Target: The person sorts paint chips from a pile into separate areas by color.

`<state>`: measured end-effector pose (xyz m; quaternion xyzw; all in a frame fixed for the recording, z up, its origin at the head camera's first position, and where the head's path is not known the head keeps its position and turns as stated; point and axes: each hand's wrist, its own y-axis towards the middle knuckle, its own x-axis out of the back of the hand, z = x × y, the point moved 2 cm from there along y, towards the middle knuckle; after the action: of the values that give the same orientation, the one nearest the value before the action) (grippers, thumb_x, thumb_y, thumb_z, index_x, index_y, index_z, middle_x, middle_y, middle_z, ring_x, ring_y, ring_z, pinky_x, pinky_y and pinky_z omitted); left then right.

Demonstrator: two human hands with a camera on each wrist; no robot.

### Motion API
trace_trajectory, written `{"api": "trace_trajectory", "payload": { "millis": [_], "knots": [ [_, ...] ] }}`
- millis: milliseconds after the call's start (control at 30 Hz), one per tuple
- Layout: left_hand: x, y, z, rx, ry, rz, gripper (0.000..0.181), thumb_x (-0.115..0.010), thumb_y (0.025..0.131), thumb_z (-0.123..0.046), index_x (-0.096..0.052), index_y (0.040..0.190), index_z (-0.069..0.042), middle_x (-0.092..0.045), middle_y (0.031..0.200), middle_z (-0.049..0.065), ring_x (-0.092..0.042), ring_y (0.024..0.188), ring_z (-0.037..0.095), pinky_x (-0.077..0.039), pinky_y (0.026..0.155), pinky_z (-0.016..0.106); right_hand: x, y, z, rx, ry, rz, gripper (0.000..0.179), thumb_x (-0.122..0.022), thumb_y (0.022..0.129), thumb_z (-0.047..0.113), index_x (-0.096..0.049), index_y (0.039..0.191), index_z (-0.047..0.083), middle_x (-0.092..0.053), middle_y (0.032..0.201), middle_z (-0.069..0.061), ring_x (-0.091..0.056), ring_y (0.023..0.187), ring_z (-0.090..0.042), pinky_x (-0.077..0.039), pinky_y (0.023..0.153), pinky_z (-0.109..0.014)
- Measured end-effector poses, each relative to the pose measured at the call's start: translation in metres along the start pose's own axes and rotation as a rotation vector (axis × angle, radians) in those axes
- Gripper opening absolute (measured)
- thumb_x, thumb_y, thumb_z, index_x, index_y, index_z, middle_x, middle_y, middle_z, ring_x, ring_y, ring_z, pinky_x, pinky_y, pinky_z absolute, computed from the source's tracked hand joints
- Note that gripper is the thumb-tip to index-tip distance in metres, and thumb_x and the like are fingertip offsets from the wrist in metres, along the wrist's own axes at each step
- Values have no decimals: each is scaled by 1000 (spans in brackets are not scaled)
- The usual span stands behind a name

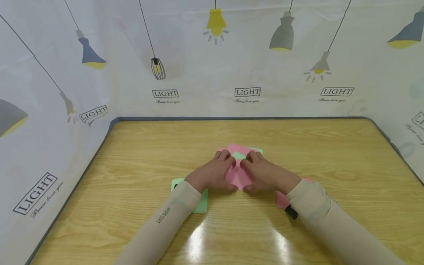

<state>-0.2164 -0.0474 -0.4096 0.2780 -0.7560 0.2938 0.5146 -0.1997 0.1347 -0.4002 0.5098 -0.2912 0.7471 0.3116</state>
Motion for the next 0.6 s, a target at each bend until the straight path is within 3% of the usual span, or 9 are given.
{"api": "trace_trajectory", "payload": {
  "millis": [333, 600],
  "knots": [
    [-2, -2, -1, -55, 78, -37, 71, -72, 81, -55, -48, 130, -9, -37, 137, 6, -33, 126, 22, -34, 105, 28, -1, -1, -3, 20, -31, -51, 72, -78, 76, 40, -52, 128, -3, -40, 124, -18, -44, 108, -29, -49, 87, -39],
    [-4, 0, -1, -63, 72, -56, 70, -73, 80, -53, -48, 129, -10, -36, 134, 6, -34, 123, 22, -37, 103, 29, -2, -1, -3, 73, -75, -72, 73, -75, 78, 41, -52, 130, -5, -43, 133, -23, -36, 126, -38, -43, 98, -46]
  ]
}}
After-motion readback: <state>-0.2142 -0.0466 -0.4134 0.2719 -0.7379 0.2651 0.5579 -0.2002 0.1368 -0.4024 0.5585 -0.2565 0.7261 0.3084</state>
